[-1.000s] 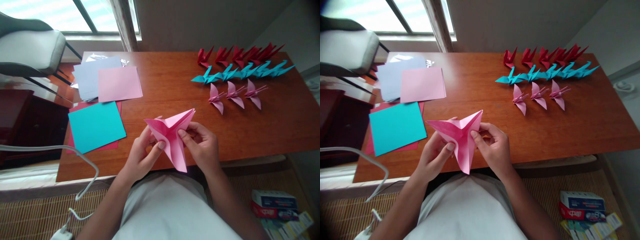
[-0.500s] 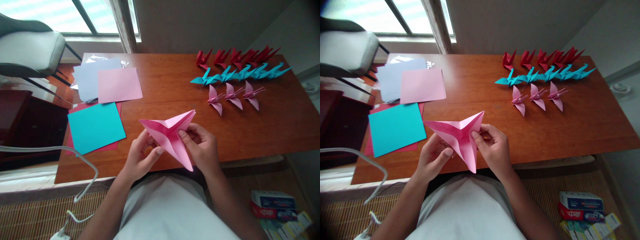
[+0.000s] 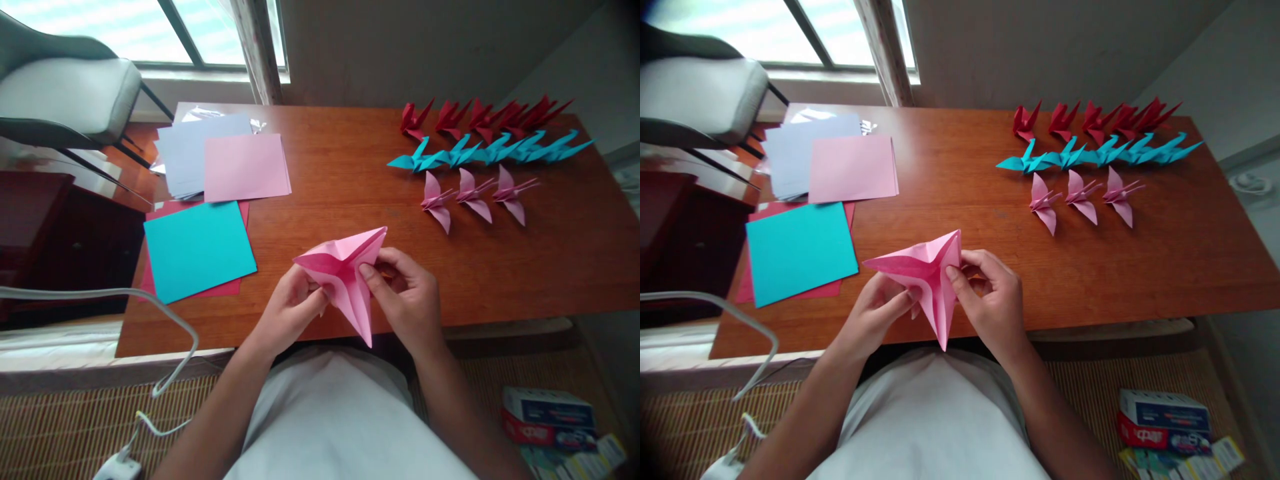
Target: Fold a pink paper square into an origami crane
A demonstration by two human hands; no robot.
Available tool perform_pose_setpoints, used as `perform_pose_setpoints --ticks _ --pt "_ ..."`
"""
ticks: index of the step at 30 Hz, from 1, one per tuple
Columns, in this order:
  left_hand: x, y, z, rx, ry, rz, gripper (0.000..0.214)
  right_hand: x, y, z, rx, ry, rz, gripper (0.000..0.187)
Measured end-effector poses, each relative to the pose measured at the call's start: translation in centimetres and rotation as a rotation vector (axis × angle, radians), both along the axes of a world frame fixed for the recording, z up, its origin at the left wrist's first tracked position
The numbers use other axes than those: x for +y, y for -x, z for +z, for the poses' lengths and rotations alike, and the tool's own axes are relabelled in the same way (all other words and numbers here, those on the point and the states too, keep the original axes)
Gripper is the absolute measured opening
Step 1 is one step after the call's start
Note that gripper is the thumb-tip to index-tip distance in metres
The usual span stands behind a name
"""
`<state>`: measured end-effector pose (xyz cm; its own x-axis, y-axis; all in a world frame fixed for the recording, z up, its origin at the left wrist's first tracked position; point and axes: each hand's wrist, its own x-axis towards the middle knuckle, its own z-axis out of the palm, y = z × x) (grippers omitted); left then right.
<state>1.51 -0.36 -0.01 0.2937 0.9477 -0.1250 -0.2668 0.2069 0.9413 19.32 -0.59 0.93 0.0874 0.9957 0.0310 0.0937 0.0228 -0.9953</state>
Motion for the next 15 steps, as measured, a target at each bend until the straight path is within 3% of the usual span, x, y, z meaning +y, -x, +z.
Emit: perform_pose_setpoints --ticks 6,12,15 --pt "-0.4 0.5 -0.2 0.112 -0.092 -0.042 0.036 0.1 -0.2 -0.1 0.031 0.018 -0.003 0.009" --pt "-0.4 1.8 -0.2 0.309 -0.374 -0.034 0.039 0.2 -0.5 -0.4 0.169 0.089 0.037 0.01" --pt "-0.2 2.0 -0.4 0.362 -0.442 -0.014 0.043 0.2 -0.6 -0.4 0.16 0.103 0.047 0.013"
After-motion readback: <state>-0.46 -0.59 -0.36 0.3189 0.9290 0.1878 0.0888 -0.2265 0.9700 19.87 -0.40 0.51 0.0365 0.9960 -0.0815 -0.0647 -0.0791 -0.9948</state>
